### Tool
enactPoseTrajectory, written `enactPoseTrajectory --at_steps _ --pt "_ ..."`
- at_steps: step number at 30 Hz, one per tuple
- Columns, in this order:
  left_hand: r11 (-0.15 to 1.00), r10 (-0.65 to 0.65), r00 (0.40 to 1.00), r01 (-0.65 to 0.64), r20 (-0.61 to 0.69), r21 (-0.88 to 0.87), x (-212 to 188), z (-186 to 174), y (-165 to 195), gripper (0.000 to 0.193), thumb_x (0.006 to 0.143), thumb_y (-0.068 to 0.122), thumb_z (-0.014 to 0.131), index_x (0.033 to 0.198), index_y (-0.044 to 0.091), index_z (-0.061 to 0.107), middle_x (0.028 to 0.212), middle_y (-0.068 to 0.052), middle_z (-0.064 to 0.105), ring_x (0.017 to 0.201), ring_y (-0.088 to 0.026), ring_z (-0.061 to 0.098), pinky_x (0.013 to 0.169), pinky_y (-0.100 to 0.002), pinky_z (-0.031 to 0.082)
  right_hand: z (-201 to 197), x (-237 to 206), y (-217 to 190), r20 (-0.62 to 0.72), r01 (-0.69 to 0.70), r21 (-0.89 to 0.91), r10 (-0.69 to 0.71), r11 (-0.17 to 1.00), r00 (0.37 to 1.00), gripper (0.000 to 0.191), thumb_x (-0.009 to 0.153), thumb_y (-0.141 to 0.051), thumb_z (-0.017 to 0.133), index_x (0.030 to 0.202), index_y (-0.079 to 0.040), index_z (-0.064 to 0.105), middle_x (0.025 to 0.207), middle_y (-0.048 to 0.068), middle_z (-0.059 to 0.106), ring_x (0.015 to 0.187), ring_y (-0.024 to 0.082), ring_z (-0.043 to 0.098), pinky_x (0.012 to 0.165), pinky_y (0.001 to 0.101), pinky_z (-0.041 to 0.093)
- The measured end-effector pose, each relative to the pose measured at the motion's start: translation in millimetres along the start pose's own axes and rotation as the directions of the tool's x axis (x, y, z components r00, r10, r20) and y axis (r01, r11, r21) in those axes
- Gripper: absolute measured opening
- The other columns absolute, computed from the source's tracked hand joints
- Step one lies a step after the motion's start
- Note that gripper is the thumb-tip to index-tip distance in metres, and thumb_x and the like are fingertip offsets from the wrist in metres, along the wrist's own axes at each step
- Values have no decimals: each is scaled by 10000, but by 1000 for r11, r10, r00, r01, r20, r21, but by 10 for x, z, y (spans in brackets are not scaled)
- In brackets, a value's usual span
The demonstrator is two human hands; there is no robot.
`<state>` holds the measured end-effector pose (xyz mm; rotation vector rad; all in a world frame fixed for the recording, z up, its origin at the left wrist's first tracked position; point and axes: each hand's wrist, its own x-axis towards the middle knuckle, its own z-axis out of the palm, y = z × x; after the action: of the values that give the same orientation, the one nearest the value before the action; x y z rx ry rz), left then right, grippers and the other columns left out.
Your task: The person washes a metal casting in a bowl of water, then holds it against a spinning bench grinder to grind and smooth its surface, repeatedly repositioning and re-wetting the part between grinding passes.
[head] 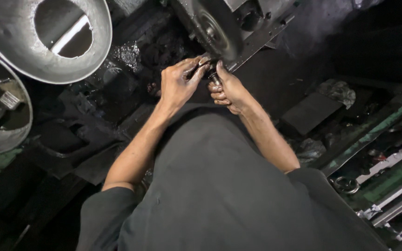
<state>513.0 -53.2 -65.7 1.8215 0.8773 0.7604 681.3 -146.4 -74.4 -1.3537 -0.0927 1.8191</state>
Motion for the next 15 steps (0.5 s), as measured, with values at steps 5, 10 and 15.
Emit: enactPoseTrajectory --at_steps 5,10,15 --pt "1000 -7 999 7 -42 0 -12 54 -26 256 939 90 766 1178 4 733 1138 -161 758 998 -276 778 822 -319 618 92 -69 -78 -22 11 -37 -12 999 1000 477 1043 -606 336 947 -161 476 616 -60 344 432 34 252 356 207 198" --pt "998 -21 996 15 -82 -68 2 134 -41 272 948 77 760 1200 -13 709 1140 -162 758 1021 -258 785 854 -318 615 65 -49 -69 -51 21 -93 -26 995 998 453 1040 -598 355 942 -169 462 623 -74 329 447 22 254 366 205 190" --pt "996 -76 997 75 -9 -44 78 102 33 267 937 97 752 1194 29 730 1086 -148 769 857 -222 789 723 -304 599 0 6 4 -64 56 -110 -63 992 996 501 1050 -624 371 884 -151 372 631 -65 336 452 33 267 370 215 210"
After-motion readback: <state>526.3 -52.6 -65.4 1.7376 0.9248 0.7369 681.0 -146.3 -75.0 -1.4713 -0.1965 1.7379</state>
